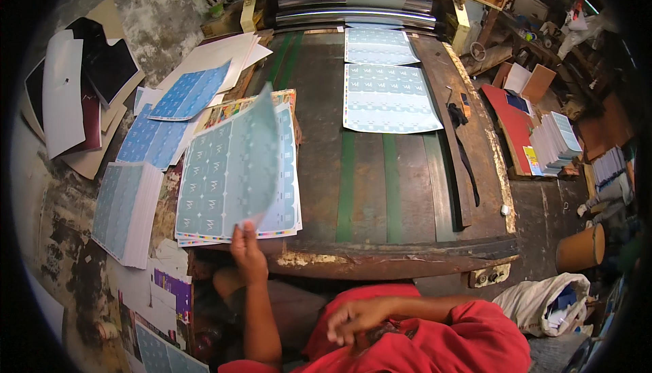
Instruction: The person stacks printed sheets of paper onto piles by hand on a workstation next to a printing machine.
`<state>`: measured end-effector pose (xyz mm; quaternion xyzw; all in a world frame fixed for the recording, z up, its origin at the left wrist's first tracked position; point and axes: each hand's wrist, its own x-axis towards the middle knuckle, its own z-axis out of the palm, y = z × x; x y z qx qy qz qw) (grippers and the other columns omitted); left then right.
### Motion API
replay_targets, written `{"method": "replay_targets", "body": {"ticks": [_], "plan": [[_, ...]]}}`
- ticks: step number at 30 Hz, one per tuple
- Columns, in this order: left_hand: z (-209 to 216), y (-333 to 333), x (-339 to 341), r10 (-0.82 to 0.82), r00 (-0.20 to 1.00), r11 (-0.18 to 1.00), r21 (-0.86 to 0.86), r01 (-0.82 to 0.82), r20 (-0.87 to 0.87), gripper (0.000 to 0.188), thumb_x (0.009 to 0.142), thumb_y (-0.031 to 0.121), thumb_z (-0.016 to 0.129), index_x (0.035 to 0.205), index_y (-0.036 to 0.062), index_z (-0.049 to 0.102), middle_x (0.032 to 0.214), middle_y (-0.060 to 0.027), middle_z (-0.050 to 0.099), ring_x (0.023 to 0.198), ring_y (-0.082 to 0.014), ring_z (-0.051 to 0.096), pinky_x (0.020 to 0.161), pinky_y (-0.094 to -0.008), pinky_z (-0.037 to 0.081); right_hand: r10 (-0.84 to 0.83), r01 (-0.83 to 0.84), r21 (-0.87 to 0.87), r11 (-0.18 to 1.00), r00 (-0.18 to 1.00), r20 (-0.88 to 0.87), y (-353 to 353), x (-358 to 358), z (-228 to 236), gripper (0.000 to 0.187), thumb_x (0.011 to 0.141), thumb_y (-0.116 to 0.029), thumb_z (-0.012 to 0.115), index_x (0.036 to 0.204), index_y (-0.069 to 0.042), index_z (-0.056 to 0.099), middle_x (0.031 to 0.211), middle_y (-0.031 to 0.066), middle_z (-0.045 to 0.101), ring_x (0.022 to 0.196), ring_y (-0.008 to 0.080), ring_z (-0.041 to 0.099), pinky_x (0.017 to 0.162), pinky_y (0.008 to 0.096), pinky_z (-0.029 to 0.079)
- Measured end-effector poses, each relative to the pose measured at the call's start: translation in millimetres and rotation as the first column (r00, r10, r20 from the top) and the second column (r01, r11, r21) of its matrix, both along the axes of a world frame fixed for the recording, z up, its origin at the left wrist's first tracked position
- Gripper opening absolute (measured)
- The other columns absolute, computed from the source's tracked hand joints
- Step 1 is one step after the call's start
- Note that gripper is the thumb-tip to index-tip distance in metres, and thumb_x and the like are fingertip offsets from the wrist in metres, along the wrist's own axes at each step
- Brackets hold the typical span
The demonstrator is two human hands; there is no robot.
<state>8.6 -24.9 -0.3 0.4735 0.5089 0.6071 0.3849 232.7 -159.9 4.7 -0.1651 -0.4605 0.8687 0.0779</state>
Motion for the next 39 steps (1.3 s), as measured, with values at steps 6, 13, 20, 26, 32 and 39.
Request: {"method": "replay_targets", "body": {"ticks": [6, 13, 20, 26, 32, 39], "plan": [[14, -26, 34, -0.460, 0.596, 0.769, 0.040, 0.638, -0.658, 0.022, 0.090, 0.028, 0.065, 0.101, 0.0108, 0.070, 0.111, -0.0069, 0.069, 0.124, -0.0318, 0.052, 0.111, -0.0559, 0.027, -0.828, 0.831, -0.235, 0.504, 0.542, 0.145, 85, 69, -48, 0.054, 0.090, -0.048, 0.060, 0.111, 0.002, 0.055, 0.082, 0.0113, 0.066, 0.056, 0.0161, 0.060, 0.057, 0.0334, 0.058], [2, -9, 25, -0.111, 0.384, 0.945, 0.022, 0.325, -0.917, 0.062, 0.085, 0.041, 0.068, 0.137, 0.0104, 0.052, 0.149, -0.0142, 0.041, 0.141, -0.0408, 0.029, 0.114, -0.0577, 0.018, -0.904, 0.959, -0.237, 0.154, 0.233, 0.358, 79, 82, -87, 0.031, 0.096, -0.035, 0.057, 0.106, -0.006, 0.051, 0.072, 0.0083, 0.059, 0.044, 0.0117, 0.041, 0.050, 0.0335, 0.051], [-21, -8, 11, -0.096, 0.504, 0.963, 0.049, 0.266, -0.858, 0.039, 0.093, 0.032, 0.059, 0.125, 0.0099, 0.062, 0.131, -0.0095, 0.060, 0.132, -0.0350, 0.045, 0.109, -0.0519, 0.027, -0.907, 0.941, -0.336, -0.041, 0.106, 0.409, 108, 104, -118, 0.041, 0.098, -0.047, 0.052, 0.114, -0.009, 0.048, 0.074, 0.0101, 0.058, 0.046, 0.0104, 0.038, 0.057, 0.0355, 0.050], [-21, 0, 22, 0.043, 0.629, 0.975, 0.171, 0.143, -0.776, 0.021, 0.092, 0.017, 0.060, 0.109, 0.0099, 0.068, 0.112, -0.0077, 0.069, 0.114, -0.0332, 0.058, 0.102, -0.0469, 0.036, -0.922, 0.941, -0.333, -0.063, 0.073, 0.380, 165, 135, -128, 0.045, 0.097, -0.052, 0.048, 0.110, -0.009, 0.049, 0.080, 0.0091, 0.059, 0.047, 0.0104, 0.039, 0.060, 0.0344, 0.047], [-3, -6, 28, -0.202, 0.681, 0.888, 0.162, 0.430, -0.703, 0.018, 0.085, 0.010, 0.063, 0.102, 0.0109, 0.071, 0.103, -0.0064, 0.070, 0.105, -0.0299, 0.061, 0.095, -0.0434, 0.042, -0.892, 0.951, -0.198, -0.236, -0.132, 0.432, 169, 118, -113, 0.070, 0.092, -0.067, 0.040, 0.129, -0.007, 0.044, 0.091, 0.0101, 0.061, 0.058, 0.0170, 0.048, 0.071, 0.0441, 0.054], [9, -30, 43, -0.171, 0.357, 0.799, 0.083, 0.596, -0.918, 0.042, 0.071, 0.011, 0.071, 0.113, 0.0148, 0.070, 0.130, -0.0055, 0.058, 0.115, -0.0302, 0.053, 0.102, -0.0497, 0.038, -0.845, 0.898, -0.160, 0.410, 0.440, 0.304, 63, 111, -76, 0.044, 0.088, -0.034, 0.066, 0.117, -0.004, 0.050, 0.075, 0.0081, 0.057, 0.058, 0.0177, 0.055, 0.054, 0.0383, 0.054]]}}
